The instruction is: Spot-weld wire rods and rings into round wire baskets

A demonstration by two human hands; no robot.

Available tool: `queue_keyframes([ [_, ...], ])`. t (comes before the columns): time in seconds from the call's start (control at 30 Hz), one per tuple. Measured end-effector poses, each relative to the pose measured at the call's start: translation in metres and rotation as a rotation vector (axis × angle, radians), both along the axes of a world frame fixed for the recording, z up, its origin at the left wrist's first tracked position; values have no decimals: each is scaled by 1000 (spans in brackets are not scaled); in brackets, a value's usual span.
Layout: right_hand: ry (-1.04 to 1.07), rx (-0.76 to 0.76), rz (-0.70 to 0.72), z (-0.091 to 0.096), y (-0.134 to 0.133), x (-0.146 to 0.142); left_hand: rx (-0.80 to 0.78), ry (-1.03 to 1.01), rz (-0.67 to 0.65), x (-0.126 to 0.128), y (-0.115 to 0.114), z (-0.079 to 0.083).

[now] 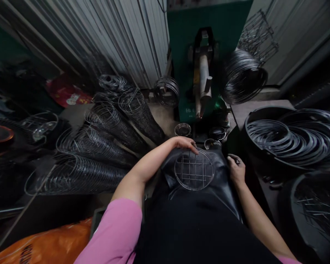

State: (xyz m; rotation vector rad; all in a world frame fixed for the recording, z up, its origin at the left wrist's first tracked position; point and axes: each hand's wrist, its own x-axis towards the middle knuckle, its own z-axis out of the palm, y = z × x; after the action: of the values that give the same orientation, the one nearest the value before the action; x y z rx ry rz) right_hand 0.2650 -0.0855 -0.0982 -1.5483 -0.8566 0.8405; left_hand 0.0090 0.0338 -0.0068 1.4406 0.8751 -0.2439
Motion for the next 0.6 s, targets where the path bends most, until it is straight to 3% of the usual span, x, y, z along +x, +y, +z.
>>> queue_keyframes([
  [0.07,-195,-42,73,-6,-11,2,181,-24,10,-11,-17,15],
  [0.2,-365,-75,191,-16,-28,5,543,32,39,-32,-57,48],
  [0.3,-416,-59,226,-3,-30,4,730,6,51,-43,-85,70],
  [0.37,-382,-34,265,22,-28,-1,924,-32,82,-45,-98,79],
  [0.47,-318,60,392,77,-22,-16,1229,-2,188,-40,-105,82],
  [0.6,-381,52,678,136,-3,-42,1410,147,281,-25,-95,72],
])
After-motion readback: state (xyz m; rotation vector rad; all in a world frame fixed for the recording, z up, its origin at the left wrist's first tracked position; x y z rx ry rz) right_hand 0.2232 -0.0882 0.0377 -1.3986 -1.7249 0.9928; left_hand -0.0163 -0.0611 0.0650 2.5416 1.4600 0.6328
